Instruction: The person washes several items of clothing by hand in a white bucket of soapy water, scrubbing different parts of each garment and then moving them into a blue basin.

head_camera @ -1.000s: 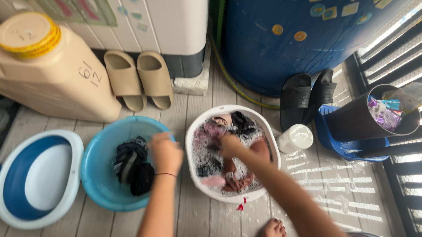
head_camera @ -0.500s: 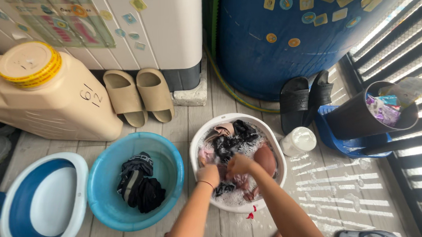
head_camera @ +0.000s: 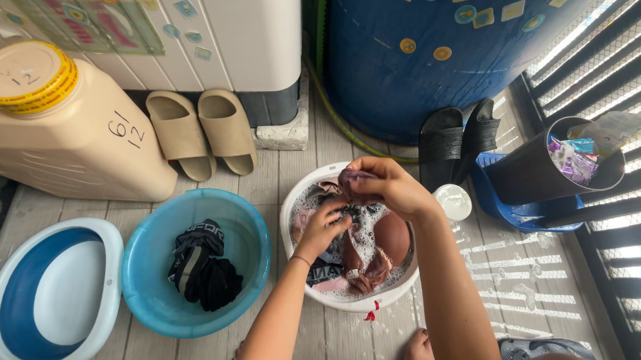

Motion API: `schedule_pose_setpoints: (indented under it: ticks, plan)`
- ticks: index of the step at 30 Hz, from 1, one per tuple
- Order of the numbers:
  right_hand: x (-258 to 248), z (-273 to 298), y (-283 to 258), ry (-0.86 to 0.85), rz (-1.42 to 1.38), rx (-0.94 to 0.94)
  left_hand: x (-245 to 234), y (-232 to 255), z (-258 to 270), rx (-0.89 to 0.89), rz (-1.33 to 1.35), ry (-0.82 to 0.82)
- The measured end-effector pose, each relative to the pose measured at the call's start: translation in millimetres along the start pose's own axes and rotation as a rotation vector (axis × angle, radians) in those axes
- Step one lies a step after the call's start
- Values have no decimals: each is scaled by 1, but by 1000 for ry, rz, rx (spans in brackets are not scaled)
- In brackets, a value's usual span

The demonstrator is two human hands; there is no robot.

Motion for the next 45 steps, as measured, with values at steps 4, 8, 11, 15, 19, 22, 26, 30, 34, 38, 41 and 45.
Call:
schedule_pose_setpoints:
  ticks: [4,8,11,15,19,22,26,30,34,38,41,45]
  plan:
    - [-23,6,-3,90,336,-3,-5,31,-18,102,192,41]
    - [-19,6,-2,45,89,3,-10,55,-6,-1,-296,52]
    - [-28,5,-2,103,96,-1,-19,33,6,-155,-961,50]
    - [-44,-4,-11,394,1205,-320,-10,-20,29,-161,-1683,-51]
    - [-68,-51,139,294,1249,150,-15,-55,33,-350,-1101,-151]
    - [-59,-62,251,103,1421,244,-26,-37,29,-161,-1191,128]
    - [-29,-50,302,171,1536,74,-20,-88,18,-324,-1324,48]
    - [-1,-55,335,-364,2039,63,-20,-129,24,-669,-1303,-181]
    - [-30,-62,324,-162,1296,311,-28,-64,-5,-149,-1430,120]
    - [-51,-72,296,-127,1094,323,-39,-63,3,-213,-1098,180]
    - [-60,-87,228,-68,1297,112,-52,-44,-9,-273,-784,139]
    - [-49,-47,48,159,694,-84,-40,102,7,35,-629,122]
Point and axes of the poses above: each hand's wrist, its own z-axis away from the middle knuckle, its own x-axis out of the palm, y = z × x, the point moved 10 cm from there along -z, towards the middle knuckle, and after that the axes turned 1 degree about y, right-handed, at the moved point
